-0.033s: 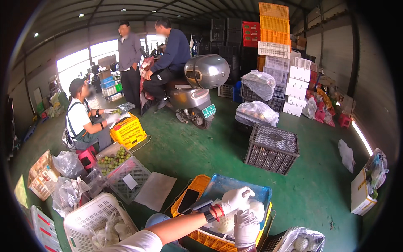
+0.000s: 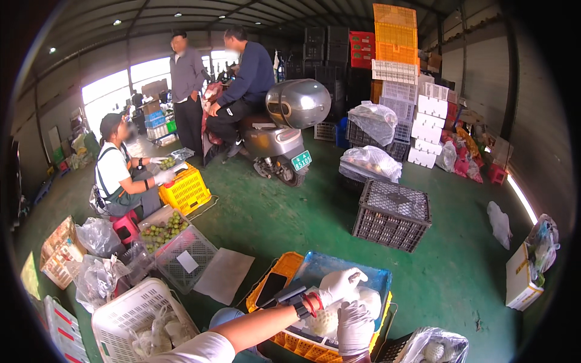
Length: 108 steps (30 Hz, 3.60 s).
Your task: Weighing and packing foam-wrapped guavas into plastic bags in a distribution warehouse.
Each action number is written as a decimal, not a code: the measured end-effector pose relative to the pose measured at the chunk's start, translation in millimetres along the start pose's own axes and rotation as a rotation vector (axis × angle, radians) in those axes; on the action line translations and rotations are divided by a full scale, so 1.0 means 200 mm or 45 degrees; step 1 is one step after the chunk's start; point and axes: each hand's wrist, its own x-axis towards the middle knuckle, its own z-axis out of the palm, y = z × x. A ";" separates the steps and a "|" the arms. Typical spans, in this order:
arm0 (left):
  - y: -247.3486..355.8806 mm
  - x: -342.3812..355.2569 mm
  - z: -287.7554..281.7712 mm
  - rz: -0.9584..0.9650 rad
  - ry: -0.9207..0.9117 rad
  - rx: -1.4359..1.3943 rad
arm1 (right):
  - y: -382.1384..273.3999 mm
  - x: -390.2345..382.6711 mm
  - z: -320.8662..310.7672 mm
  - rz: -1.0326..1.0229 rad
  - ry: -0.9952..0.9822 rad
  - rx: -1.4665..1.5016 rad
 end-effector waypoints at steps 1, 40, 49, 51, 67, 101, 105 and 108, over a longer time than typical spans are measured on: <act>0.02 0.03 -0.02 -0.075 -0.036 -0.106 | 0.02 0.04 0.00 -0.068 -0.093 -0.164; -0.37 0.02 -0.04 0.259 0.158 0.545 | 0.18 -0.35 0.00 0.753 0.116 1.524; -0.05 -0.33 -0.33 -0.013 -0.163 0.269 | 0.09 0.00 0.13 1.083 0.151 2.247; -0.07 -0.35 -0.33 -0.024 -0.086 0.431 | 0.11 0.01 0.19 0.964 0.024 1.842; 0.12 -0.32 -0.18 -0.132 0.189 0.036 | 0.19 -0.02 0.55 0.397 -0.036 1.143; 0.14 -0.96 -0.63 0.045 0.608 0.117 | -0.83 0.16 -0.40 -0.305 -0.419 1.186; 0.28 -1.51 -1.09 -0.246 0.865 -0.072 | -1.06 0.22 -0.77 -0.721 -0.242 0.693; 0.05 -2.03 -1.28 -0.696 1.202 -0.383 | -0.89 0.17 -0.69 -0.390 -0.048 0.714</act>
